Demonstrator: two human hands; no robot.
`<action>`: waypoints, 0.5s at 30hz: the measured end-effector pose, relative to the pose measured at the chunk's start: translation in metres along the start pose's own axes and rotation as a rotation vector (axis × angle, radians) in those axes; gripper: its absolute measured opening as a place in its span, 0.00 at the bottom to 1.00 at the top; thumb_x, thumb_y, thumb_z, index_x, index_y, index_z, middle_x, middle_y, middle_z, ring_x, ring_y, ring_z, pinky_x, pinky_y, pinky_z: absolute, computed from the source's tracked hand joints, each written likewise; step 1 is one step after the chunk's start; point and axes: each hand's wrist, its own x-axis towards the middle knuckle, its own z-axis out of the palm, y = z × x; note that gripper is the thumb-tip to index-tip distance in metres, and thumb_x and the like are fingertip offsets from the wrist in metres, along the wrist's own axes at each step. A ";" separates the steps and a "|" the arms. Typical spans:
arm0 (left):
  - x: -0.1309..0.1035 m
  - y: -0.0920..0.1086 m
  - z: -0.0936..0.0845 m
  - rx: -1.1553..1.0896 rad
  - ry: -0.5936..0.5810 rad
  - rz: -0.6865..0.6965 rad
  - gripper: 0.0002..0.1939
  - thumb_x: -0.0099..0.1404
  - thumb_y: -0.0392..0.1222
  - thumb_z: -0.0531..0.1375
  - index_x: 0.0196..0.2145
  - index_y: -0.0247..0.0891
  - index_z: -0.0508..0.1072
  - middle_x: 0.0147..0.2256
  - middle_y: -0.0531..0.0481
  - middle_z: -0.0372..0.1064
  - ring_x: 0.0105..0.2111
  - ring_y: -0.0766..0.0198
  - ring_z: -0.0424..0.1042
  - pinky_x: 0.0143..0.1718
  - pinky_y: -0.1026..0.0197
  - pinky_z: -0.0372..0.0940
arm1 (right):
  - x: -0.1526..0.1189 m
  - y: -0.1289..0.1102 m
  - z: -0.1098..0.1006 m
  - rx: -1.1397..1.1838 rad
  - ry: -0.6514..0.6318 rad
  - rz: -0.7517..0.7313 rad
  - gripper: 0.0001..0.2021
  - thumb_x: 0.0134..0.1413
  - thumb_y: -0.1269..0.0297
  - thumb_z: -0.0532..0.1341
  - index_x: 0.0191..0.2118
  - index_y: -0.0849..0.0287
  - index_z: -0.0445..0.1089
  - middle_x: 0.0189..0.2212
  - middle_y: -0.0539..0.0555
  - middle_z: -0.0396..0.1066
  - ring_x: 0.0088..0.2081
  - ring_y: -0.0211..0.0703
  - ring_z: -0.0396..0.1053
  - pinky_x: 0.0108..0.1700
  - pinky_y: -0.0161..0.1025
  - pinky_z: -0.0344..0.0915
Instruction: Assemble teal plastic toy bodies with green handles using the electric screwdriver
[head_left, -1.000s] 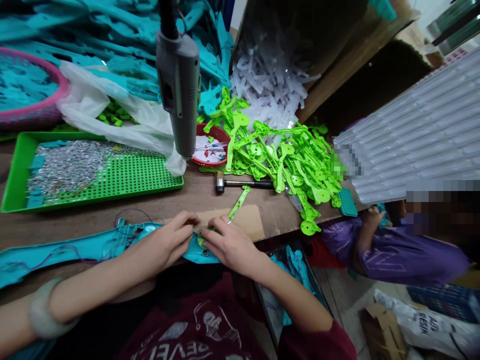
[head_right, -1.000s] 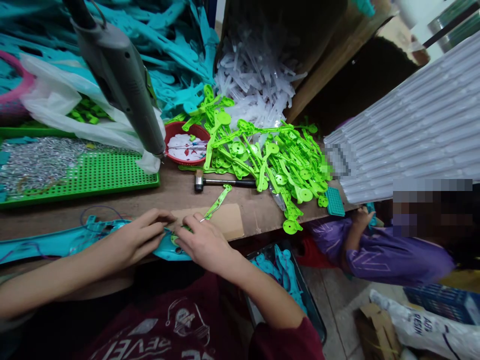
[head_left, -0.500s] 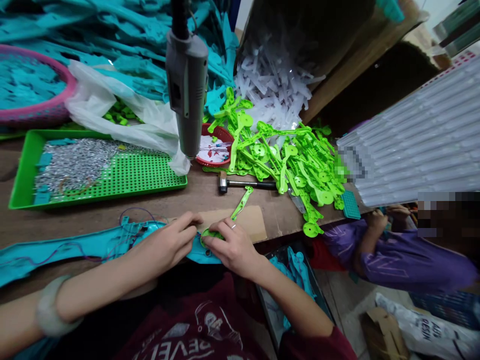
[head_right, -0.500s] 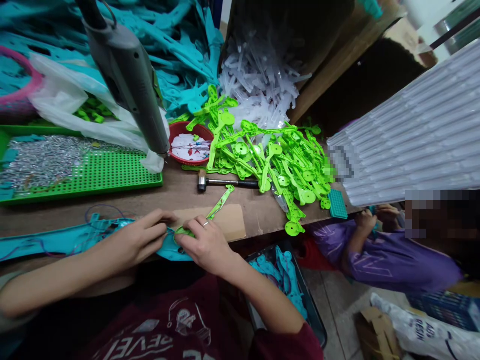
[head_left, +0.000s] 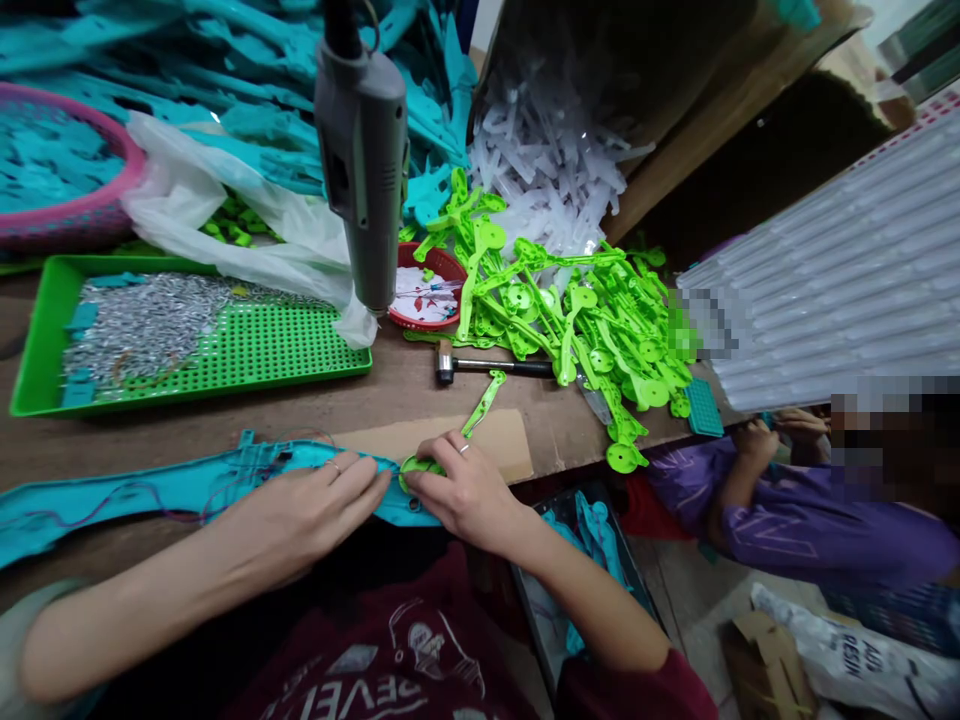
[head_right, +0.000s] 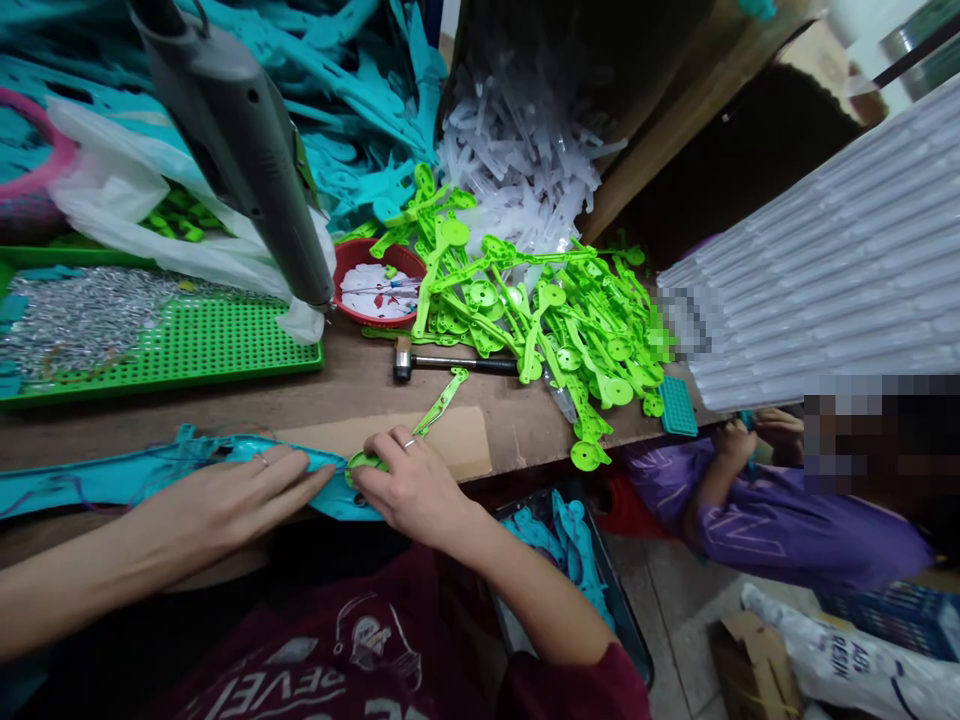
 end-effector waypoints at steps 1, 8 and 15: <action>0.001 -0.001 0.002 -0.030 -0.021 0.008 0.24 0.62 0.23 0.48 0.52 0.33 0.71 0.42 0.40 0.68 0.43 0.50 0.68 0.42 0.52 0.65 | 0.000 0.000 0.000 0.002 -0.002 0.002 0.09 0.67 0.65 0.57 0.45 0.59 0.73 0.45 0.60 0.66 0.43 0.46 0.60 0.43 0.41 0.62; 0.009 0.002 0.007 -0.270 -0.134 -0.134 0.23 0.63 0.26 0.49 0.51 0.36 0.73 0.42 0.40 0.71 0.38 0.52 0.73 0.38 0.54 0.68 | 0.000 -0.007 0.002 -0.021 0.000 0.000 0.10 0.67 0.66 0.56 0.44 0.61 0.73 0.44 0.61 0.68 0.42 0.46 0.61 0.43 0.42 0.64; 0.006 0.015 0.029 -0.025 0.138 -0.032 0.21 0.62 0.29 0.53 0.48 0.40 0.79 0.45 0.44 0.78 0.41 0.55 0.76 0.36 0.59 0.70 | 0.022 0.061 -0.077 0.134 -0.045 -0.148 0.09 0.67 0.60 0.58 0.42 0.58 0.73 0.40 0.54 0.72 0.42 0.39 0.68 0.46 0.37 0.67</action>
